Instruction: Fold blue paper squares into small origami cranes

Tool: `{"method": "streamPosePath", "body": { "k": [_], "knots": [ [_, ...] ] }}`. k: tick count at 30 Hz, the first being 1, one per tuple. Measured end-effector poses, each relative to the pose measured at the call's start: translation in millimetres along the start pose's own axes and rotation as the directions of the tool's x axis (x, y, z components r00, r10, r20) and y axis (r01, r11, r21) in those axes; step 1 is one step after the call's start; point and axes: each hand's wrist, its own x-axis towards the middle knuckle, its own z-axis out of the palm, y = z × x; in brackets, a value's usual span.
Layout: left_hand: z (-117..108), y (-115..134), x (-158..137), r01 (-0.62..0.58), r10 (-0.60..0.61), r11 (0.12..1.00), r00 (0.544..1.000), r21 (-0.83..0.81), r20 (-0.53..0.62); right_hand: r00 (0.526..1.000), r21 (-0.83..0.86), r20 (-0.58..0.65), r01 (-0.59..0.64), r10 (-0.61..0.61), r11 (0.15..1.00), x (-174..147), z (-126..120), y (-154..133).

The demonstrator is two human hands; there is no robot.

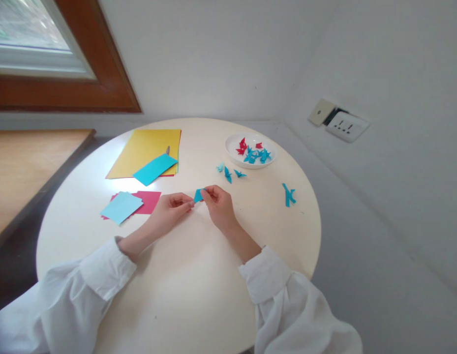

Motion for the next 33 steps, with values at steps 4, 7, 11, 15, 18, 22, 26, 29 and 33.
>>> {"method": "streamPosePath", "body": {
  "k": [4,7,11,15,18,22,26,29,33],
  "knots": [
    [2,-3,1,-0.047,0.045,0.999,0.997,0.027,0.066,1.000,0.004,0.003,0.009,-0.009,1.000,-1,0,1],
    [3,-2,1,-0.081,0.080,0.997,0.992,0.008,0.096,0.999,0.000,0.035,0.003,-0.003,1.000,-2,1,1],
    [4,-4,1,-0.123,0.119,0.991,0.990,0.047,0.069,0.993,-0.013,0.120,-0.002,0.004,1.000,-3,2,0],
    [4,-7,1,-0.135,0.131,0.989,0.989,0.052,0.071,0.990,-0.073,0.133,0.057,-0.047,0.996,-5,1,-3],
    [4,-7,2,-0.129,0.122,0.989,0.988,0.068,0.095,0.991,-0.087,0.125,0.062,-0.051,0.994,-5,0,-3],
    [4,-4,1,-0.089,0.085,0.995,0.993,0.044,0.082,0.998,-0.021,0.058,0.005,-0.004,1.000,-3,0,-1],
    [4,-3,0,-0.057,0.062,0.997,0.993,-0.058,0.097,1.000,-0.006,0.015,-0.020,0.020,1.000,-2,-1,0],
    [3,0,1,0.007,0.010,0.974,0.997,-0.225,0.074,0.999,0.034,0.039,0.010,-0.011,0.999,-3,-1,-1],
    [1,4,2,0.087,-0.096,0.908,0.995,-0.409,0.000,0.994,0.102,0.103,0.032,-0.042,0.994,-5,1,-3]
  ]
}}
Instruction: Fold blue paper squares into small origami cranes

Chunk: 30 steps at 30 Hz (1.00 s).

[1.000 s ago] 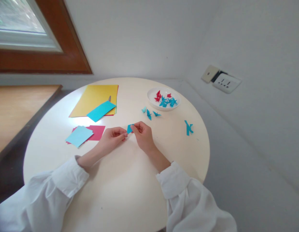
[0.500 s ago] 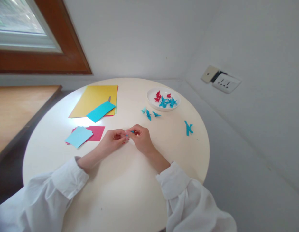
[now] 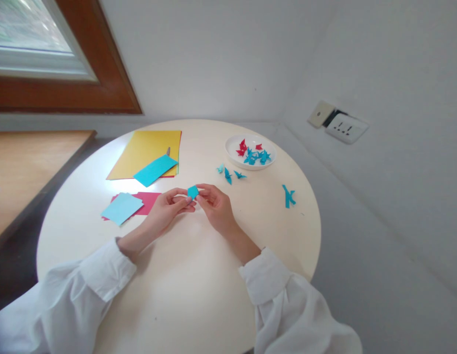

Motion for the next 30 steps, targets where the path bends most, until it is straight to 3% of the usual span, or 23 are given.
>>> {"method": "streamPosePath", "body": {
  "k": [14,24,30],
  "knots": [
    [-1.1,-0.4,-3.7,-0.053,0.056,0.998,0.993,-0.028,0.104,0.999,0.023,-0.020,-0.042,0.042,0.999,-0.7,1.7,0.4],
    [0.9,1.9,-3.6,-0.083,0.083,0.997,0.994,0.005,0.072,0.998,0.043,-0.039,-0.053,0.055,0.998,0.1,1.8,-0.9],
    [-1.9,-0.2,-1.9,-0.157,0.150,0.979,0.987,0.133,0.059,0.998,-0.022,-0.055,-0.035,0.033,0.999,0.8,1.1,-2.9]
  ]
}}
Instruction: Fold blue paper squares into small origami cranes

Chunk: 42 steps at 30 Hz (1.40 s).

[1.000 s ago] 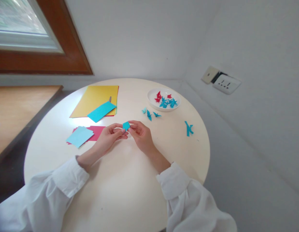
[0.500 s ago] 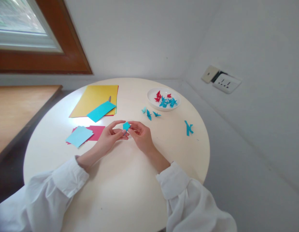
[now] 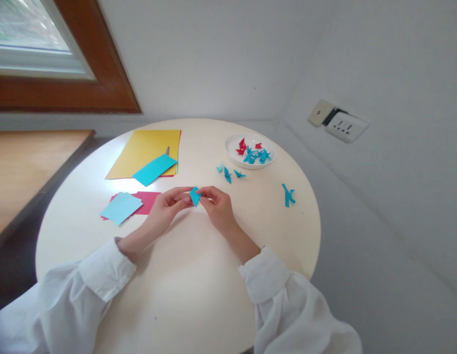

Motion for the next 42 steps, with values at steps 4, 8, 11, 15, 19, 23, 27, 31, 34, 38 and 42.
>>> {"method": "streamPosePath", "body": {
  "k": [4,8,11,15,19,23,27,31,34,38,42],
  "knots": [
    [0.6,-1.0,0.6,-0.010,0.010,1.000,1.000,-0.026,0.002,1.000,-0.005,-0.012,-0.011,0.011,1.000,0.8,-0.7,2.8],
    [1.6,0.3,0.2,-0.006,0.006,1.000,1.000,-0.009,-0.026,1.000,-0.006,-0.007,-0.010,0.010,1.000,1.0,-0.4,4.4],
    [2.0,2.3,-0.6,-0.014,0.015,1.000,0.998,0.019,-0.057,1.000,0.003,0.001,-0.008,0.008,1.000,0.7,0.0,3.8],
    [2.5,3.6,-1.4,-0.062,0.068,0.995,0.994,0.081,-0.079,1.000,-0.001,0.004,0.004,-0.004,1.000,0.2,-0.1,2.7],
    [2.5,3.3,-1.9,-0.079,0.098,0.984,0.989,0.159,-0.113,1.000,-0.004,0.002,0.004,-0.004,1.000,-0.5,0.5,3.6],
    [1.7,3.9,-2.3,-0.087,0.125,0.974,0.976,0.210,-0.176,0.999,0.046,0.020,-0.027,0.026,0.999,-1.5,2.1,4.4],
    [2.1,5.8,-2.5,-0.067,0.107,0.977,0.975,0.203,-0.194,0.999,0.074,0.029,-0.037,0.035,0.997,-1.9,3.1,3.6],
    [3.5,6.7,-2.5,-0.088,0.108,0.990,0.977,0.115,-0.184,0.998,0.056,0.005,-0.056,0.055,0.997,-0.6,3.0,4.1],
    [3.6,5.6,-2.2,-0.095,0.105,0.993,0.981,0.066,-0.165,0.998,0.019,0.010,-0.069,0.069,0.997,1.0,2.4,5.9],
    [3.2,3.8,-2.0,-0.098,0.109,0.992,0.983,0.081,-0.148,0.997,-0.029,0.034,-0.074,0.075,0.997,2.5,1.0,8.4],
    [4.4,4.8,-2.1,-0.065,0.080,0.992,0.987,0.108,-0.142,0.999,-0.057,0.028,-0.030,0.032,0.998,2.0,0.0,9.4]
  ]
}}
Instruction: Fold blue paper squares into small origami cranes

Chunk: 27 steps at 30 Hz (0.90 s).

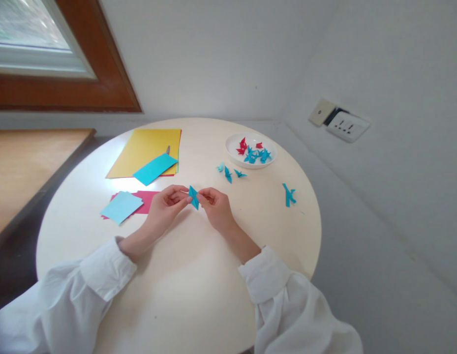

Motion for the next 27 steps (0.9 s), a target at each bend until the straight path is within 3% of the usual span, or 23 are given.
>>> {"method": "streamPosePath", "body": {
  "k": [4,8,16,22,27],
  "knots": [
    [0.5,-0.9,0.8,0.040,-0.042,0.998,0.998,0.049,0.046,0.999,-0.038,0.012,0.047,-0.047,0.998,-1.7,-0.2,-1.2],
    [-1.6,-4.1,2.7,0.001,-0.003,0.998,1.000,0.069,0.028,0.998,-0.063,0.019,0.056,-0.055,0.996,-3.2,0.3,-3.0],
    [-2.2,-2.3,2.7,0.141,-0.139,0.985,0.990,-0.096,0.029,0.997,-0.057,0.080,0.018,-0.013,0.998,-6.7,2.0,-4.4],
    [-1.4,-4.7,4.6,0.064,-0.075,0.987,0.994,-0.149,-0.074,0.989,-0.161,0.074,0.142,-0.131,0.977,-8.9,2.2,-4.8],
    [-1.6,-1.8,3.1,0.064,-0.066,0.996,0.998,-0.057,-0.025,0.982,-0.255,0.073,0.187,-0.174,0.949,-8.9,1.6,-6.0]
  ]
}}
